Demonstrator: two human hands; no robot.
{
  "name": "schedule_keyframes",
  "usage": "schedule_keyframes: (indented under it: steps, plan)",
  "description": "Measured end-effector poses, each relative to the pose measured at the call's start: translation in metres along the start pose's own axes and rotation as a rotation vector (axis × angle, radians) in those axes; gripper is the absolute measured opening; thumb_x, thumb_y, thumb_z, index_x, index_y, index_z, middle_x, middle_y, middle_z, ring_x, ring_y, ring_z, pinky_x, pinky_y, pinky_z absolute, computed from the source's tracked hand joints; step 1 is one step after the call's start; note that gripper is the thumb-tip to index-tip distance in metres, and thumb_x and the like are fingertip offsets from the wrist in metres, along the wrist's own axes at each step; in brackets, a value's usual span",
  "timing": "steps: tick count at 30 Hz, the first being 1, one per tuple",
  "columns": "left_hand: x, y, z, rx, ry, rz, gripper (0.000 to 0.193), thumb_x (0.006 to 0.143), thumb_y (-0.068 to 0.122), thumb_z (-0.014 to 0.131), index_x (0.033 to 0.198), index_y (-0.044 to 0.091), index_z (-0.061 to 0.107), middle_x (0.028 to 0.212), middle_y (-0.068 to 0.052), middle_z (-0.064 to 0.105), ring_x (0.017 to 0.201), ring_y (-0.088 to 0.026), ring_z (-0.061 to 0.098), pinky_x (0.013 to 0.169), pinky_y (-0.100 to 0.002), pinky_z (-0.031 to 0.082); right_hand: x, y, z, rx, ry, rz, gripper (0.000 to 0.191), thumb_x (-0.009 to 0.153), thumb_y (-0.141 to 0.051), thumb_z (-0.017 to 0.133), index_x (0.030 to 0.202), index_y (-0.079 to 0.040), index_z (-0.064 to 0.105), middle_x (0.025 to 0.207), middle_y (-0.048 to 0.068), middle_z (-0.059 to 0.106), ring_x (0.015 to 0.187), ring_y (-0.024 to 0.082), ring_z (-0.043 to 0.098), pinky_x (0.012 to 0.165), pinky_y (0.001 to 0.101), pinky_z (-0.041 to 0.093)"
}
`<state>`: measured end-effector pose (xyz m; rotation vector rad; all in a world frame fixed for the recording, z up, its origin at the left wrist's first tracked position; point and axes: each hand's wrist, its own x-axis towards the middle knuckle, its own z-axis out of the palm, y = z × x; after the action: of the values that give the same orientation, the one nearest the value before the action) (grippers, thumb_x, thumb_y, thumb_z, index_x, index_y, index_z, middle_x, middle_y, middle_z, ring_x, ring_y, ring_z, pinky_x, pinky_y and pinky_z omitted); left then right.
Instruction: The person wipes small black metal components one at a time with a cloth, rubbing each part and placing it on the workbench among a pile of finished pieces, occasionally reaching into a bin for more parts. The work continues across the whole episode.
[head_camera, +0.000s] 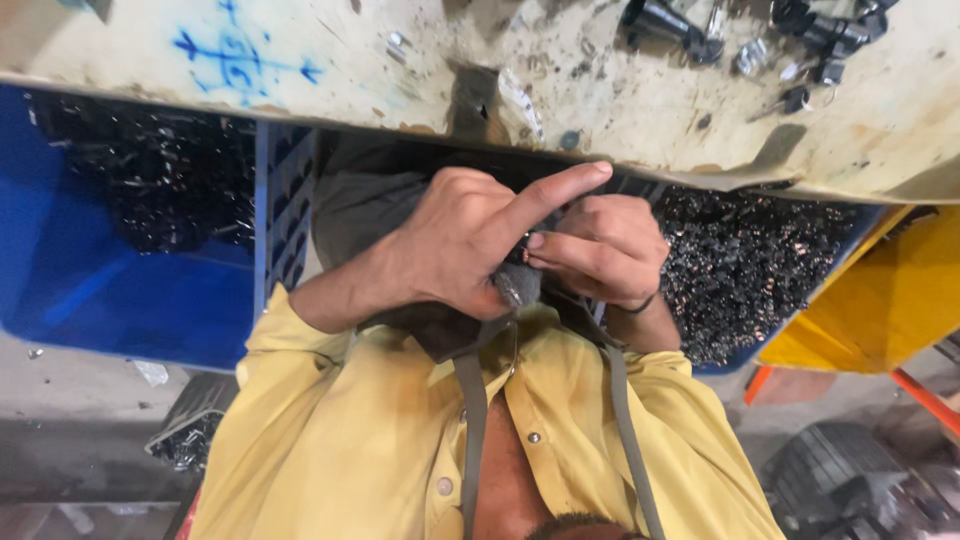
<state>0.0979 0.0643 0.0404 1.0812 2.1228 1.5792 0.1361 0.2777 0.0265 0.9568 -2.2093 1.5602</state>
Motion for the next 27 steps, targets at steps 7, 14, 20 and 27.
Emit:
schedule_keyframes:
  steps: [7,14,20,27]
  plan:
    - [-0.004,-0.011,0.005,0.143,-0.219,-0.049,0.115,0.05,0.021,0.075,0.156,0.0,0.037,0.06,-0.006,0.058,0.053,-0.031,0.061,0.049,-0.042,0.046,0.019,-0.007,-0.016,-0.08,-0.284,0.082,0.024,0.077,-0.003,0.084,0.1,-0.004,0.075,0.077,0.004,0.063,0.069,0.022,0.066,0.06,0.0346,0.05]
    - [-0.041,0.008,-0.05,0.622,0.055,-0.201,0.089,0.063,0.015,0.079,0.148,0.007,0.056,0.073,-0.006,0.059,0.065,-0.028,0.06,0.062,-0.043,0.048,-0.011,0.012,0.005,0.03,-0.231,0.193,0.02,0.093,-0.014,0.075,0.112,-0.009,0.069,0.085,0.006,0.064,0.068,0.022,0.064,0.059,0.0328,0.05]
    - [-0.094,0.041,-0.092,1.174,0.151,-0.781,0.073,0.071,0.02,0.075,0.137,-0.005,0.056,0.118,-0.022,0.064,0.111,-0.04,0.061,0.086,-0.052,0.046,-0.042,0.012,0.008,1.303,0.731,0.935,0.035,0.116,-0.038,0.046,0.124,-0.006,0.057,0.078,0.004,0.063,0.059,0.01,0.051,0.049,0.0219,0.041]
    - [0.033,-0.08,-0.074,0.86,0.372,-0.209,0.033,0.071,0.001,0.066,0.105,0.002,0.066,0.095,-0.014,0.063,0.089,-0.037,0.061,0.076,-0.048,0.048,-0.026,-0.009,0.014,1.635,0.464,0.979,0.035,0.113,-0.028,0.051,0.139,-0.006,0.052,0.091,0.005,0.055,0.063,0.01,0.043,0.05,0.0217,0.036]
